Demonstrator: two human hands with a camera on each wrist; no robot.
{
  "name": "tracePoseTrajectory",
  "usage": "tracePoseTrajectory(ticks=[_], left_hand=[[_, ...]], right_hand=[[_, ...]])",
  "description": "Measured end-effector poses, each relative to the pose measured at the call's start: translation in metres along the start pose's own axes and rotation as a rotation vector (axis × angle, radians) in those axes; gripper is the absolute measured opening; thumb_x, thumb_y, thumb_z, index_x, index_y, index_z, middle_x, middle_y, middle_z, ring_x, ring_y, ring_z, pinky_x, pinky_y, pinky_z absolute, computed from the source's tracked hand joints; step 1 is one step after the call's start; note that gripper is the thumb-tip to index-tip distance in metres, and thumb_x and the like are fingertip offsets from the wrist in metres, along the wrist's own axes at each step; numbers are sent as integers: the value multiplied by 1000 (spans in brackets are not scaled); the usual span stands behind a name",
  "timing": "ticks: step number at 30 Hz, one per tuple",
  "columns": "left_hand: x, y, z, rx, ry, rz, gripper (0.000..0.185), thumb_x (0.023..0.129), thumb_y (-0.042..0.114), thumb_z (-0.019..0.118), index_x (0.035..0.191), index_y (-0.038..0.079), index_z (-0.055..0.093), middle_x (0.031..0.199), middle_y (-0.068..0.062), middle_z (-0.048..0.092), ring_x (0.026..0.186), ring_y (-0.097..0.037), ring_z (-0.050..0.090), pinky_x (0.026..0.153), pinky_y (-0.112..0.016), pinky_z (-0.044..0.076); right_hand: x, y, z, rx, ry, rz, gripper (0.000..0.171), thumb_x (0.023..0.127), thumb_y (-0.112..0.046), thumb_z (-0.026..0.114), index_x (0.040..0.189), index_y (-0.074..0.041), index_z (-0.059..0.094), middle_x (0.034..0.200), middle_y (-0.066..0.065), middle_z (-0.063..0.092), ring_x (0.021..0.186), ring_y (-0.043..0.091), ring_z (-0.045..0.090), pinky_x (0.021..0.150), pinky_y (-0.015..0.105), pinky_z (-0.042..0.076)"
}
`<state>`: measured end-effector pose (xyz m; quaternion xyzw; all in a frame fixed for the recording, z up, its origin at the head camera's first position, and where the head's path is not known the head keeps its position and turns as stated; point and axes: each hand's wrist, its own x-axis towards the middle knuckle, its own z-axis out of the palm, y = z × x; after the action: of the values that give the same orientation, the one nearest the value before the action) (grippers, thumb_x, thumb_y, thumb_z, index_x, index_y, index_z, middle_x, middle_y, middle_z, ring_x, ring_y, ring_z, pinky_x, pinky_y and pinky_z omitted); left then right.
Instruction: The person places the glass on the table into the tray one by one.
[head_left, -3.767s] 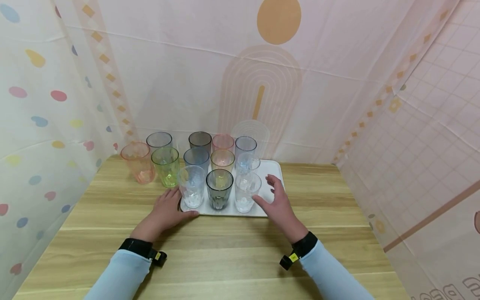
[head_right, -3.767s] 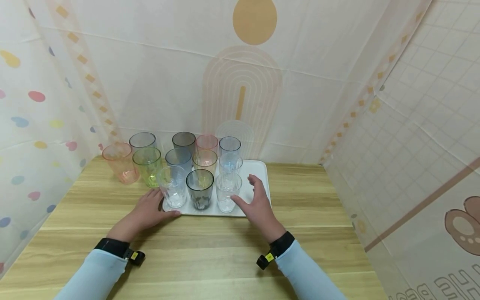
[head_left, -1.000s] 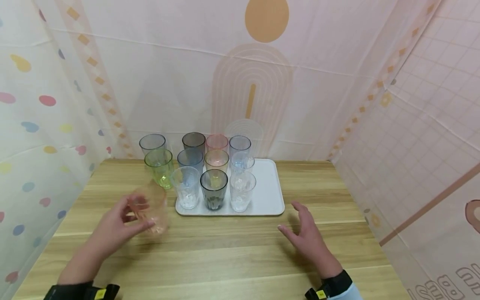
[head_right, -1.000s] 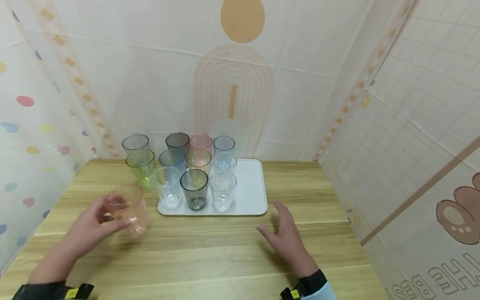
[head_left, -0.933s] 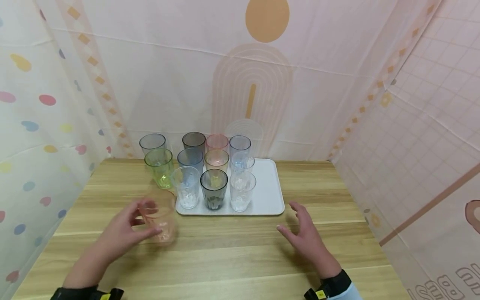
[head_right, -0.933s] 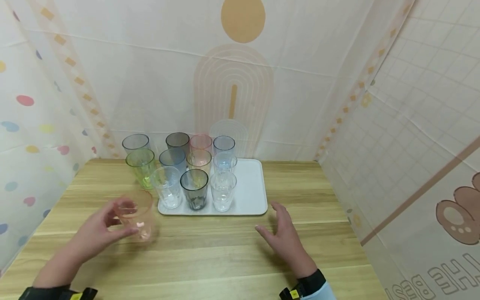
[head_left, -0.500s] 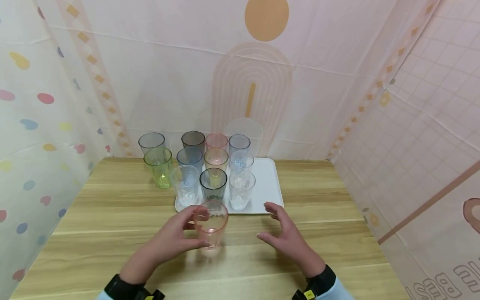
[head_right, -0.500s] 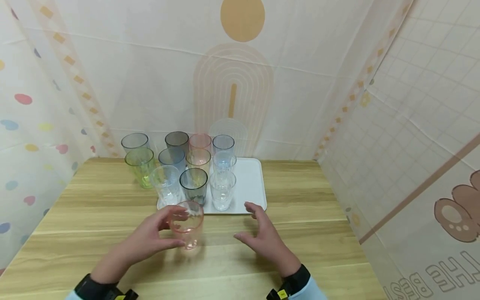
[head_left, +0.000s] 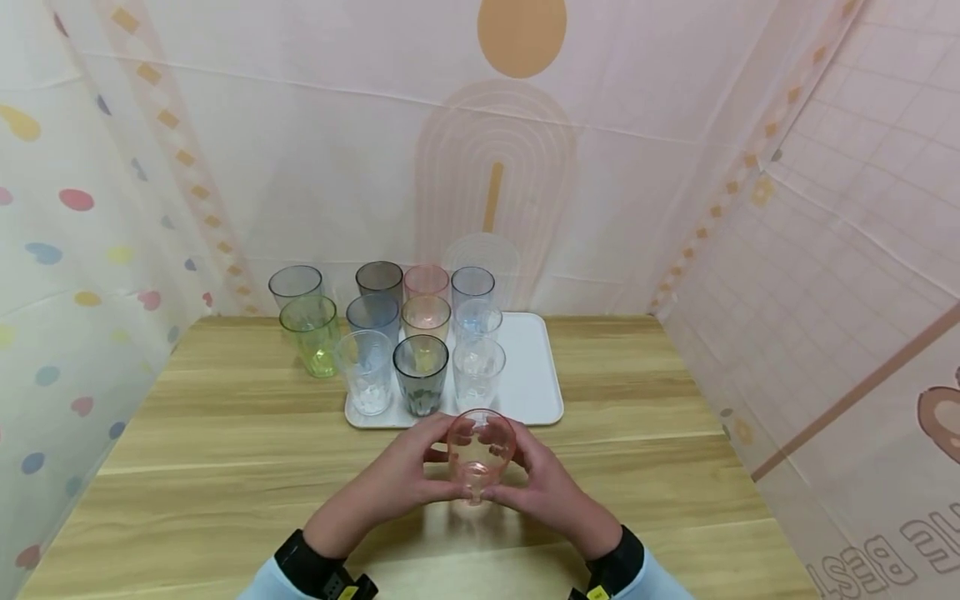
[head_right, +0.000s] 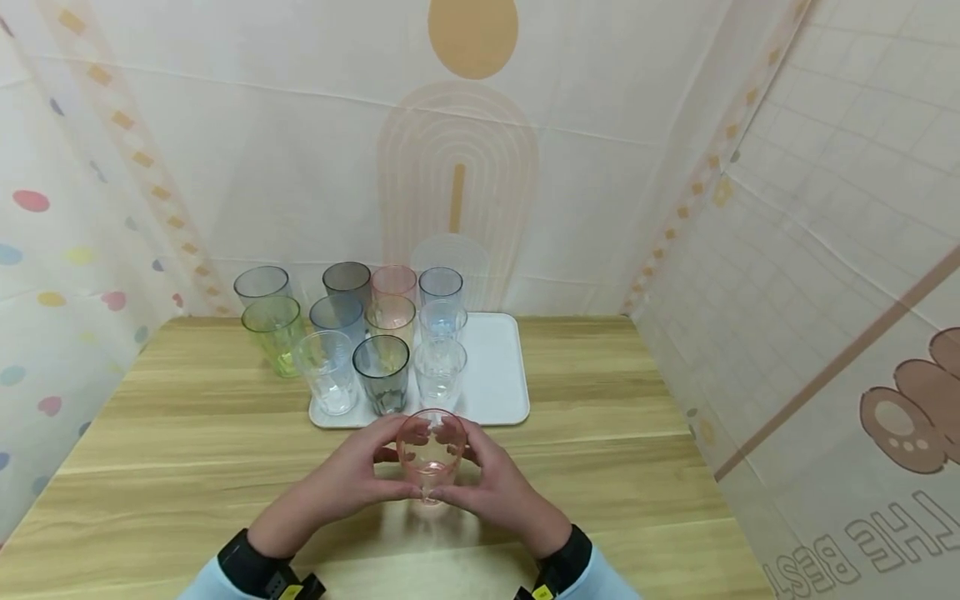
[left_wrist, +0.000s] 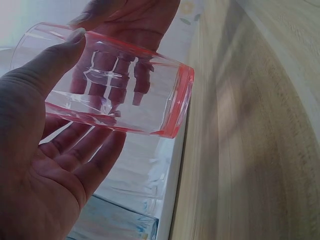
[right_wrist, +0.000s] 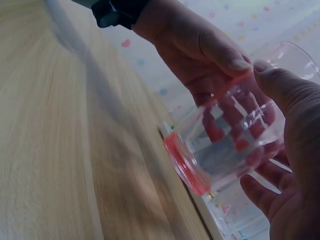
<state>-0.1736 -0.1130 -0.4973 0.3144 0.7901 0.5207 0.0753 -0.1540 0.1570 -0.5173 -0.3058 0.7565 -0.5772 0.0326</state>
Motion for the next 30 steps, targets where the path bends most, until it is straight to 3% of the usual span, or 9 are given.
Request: tracePoseTrajectory(ticks=[4,10,14,19,24,30], left_hand=[[1,1,1,3,-6,-1,73,84,34,100,146,19,64,141,-3,65,131,-29,66,101,-35,63],[-2,0,-3,60,-9,-10,84,85,39,99,155,20,57,148,1,61,139,-24,60,109,-45,59],[-13,-9,-13,205,49,-44,90,87,38,98,161,16,51,155,0,59,143,-23,58,114,-51,55],[-34,-24,-34,424,144,-70,85,89,34,96,158,6,55,152,-10,62,141,-34,61,115,-60,51],[-58,-40,-59,586,203,-129,83,91,37,94,155,0,56,150,-20,62,138,-45,61,114,-66,50],[-80,-54,-80,705,243,-168,80,92,39,92,149,-6,58,147,-30,62,135,-53,59,113,-71,47]], right_hand=[[0,-3,2,22,7,37,91,92,-11,93,167,-26,44,157,0,60,144,28,59,118,48,52],[-1,-2,1,-7,30,36,89,92,-11,92,166,-21,44,155,6,63,144,30,60,117,50,53],[-3,4,-6,-32,84,33,88,89,-8,94,163,-15,47,153,10,65,142,33,61,115,50,55],[-3,15,-27,-76,182,27,85,88,-2,92,160,-2,46,151,21,64,139,40,62,114,46,56],[6,25,-56,-107,293,103,85,92,-6,90,164,-7,45,153,19,63,142,35,60,116,40,52],[36,38,-91,-97,369,174,76,96,-8,87,160,-5,46,158,23,58,146,35,55,123,57,43]])
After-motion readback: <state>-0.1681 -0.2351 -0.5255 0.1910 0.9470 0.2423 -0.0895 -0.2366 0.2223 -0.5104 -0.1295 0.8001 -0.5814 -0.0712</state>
